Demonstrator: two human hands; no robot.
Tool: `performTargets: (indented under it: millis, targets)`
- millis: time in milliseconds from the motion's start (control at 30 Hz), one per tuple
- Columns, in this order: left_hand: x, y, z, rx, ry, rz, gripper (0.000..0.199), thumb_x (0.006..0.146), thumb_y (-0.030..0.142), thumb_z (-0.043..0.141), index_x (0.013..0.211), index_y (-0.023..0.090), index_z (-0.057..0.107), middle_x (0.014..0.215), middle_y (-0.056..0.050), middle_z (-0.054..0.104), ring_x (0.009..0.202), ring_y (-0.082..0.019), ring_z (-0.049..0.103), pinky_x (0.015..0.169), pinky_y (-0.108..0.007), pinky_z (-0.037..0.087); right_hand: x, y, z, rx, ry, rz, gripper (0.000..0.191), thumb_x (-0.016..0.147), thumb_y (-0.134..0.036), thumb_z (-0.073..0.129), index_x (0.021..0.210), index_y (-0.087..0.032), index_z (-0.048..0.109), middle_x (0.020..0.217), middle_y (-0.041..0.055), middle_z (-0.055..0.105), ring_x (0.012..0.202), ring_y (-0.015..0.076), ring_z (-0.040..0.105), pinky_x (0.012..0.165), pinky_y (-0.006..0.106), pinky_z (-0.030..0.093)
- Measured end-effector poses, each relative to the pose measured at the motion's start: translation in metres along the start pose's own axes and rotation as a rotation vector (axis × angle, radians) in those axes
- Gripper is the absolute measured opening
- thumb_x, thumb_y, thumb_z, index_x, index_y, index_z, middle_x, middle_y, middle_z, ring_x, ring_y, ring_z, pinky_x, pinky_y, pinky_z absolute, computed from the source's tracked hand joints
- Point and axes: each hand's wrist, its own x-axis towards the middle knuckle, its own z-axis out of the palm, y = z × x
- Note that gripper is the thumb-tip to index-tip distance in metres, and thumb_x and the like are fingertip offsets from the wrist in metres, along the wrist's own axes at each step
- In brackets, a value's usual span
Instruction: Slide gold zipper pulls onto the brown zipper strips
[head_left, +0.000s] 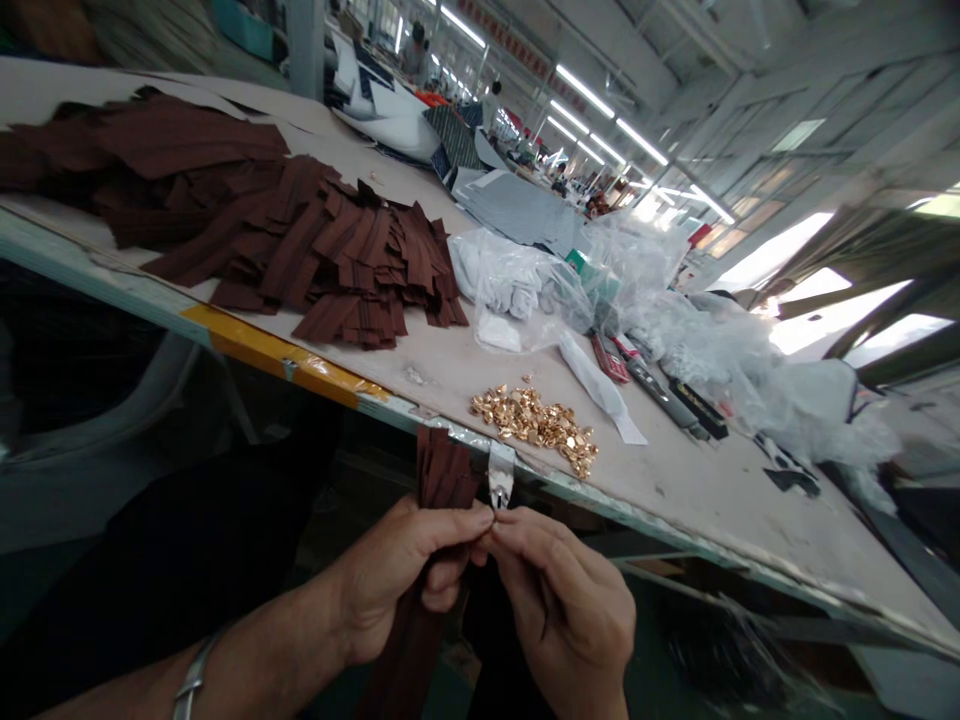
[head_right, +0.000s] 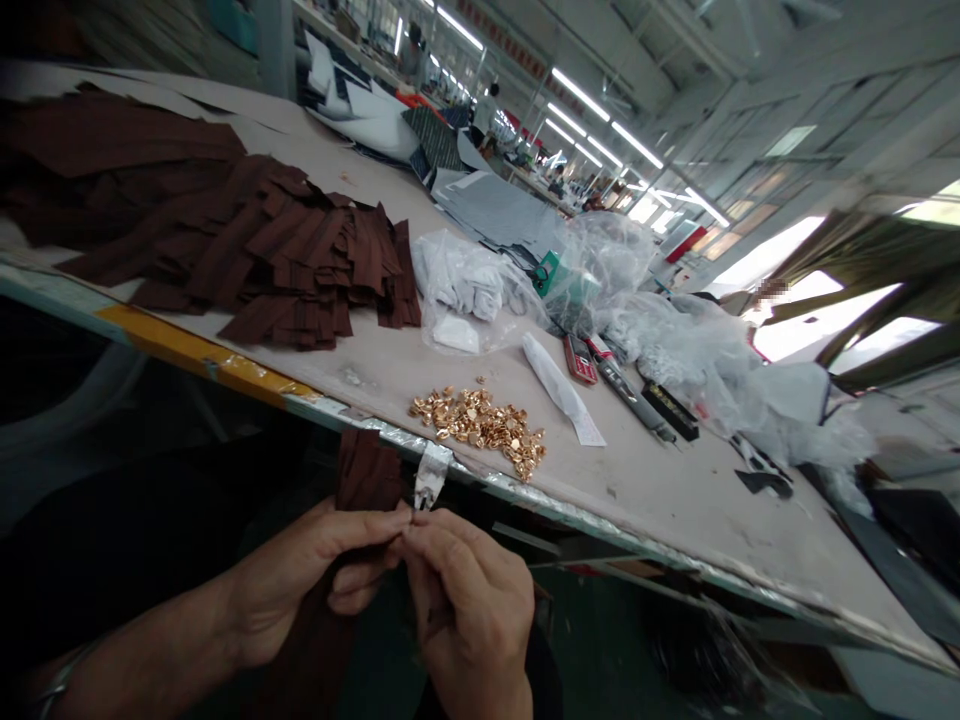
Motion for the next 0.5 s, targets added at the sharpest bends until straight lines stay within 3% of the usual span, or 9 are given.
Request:
performTargets:
  millis: [167,267,500]
  targets:
    - [-0.0018,-0.0002,0.0003,0.016,0.011,0.000,0.011,0.073,0.023,0.067,0.069,0.014,0.063,0.055,0.004,0.054,0.038,-0.002,0.032,0.039,-0.016,0.021,-0.0003,-0.0006,-0.0036,-0.181,-0.011,-0.057,0.019,0.082,-0.002,0.064,0.096,-0.014,0.070,0.092,0.0091,0.077,0.088,0.0161,0.073,0.083,0.019,0.056]
    - [-0.0016,-0.0021,-0.0021,0.023,0.030,0.009,0.013,0.073,0.025,0.067,0.068,0.014,0.063,0.056,0.004,0.055,0.038,-0.002,0.033,0.040,-0.017,0.021,0.0016,-0.0002,-0.0025,-0.181,-0.033,-0.034,0.017,0.083,-0.003,0.063,0.095,-0.013,0.069,0.092,0.0089,0.077,0.089,0.0151,0.073,0.084,0.017,0.055]
    - [-0.0029,0.0007,-0.0045,0.004,0.001,0.007,0.054,0.081,0.063,0.051,0.069,0.013,0.067,0.053,0.001,0.055,0.036,-0.004,0.035,0.040,-0.018,0.022,0.0064,0.0018,0.0028,-0.042,-0.029,0.144,0.018,0.084,-0.003,0.061,0.093,-0.017,0.068,0.094,0.0050,0.075,0.090,0.0122,0.071,0.081,0.016,0.053]
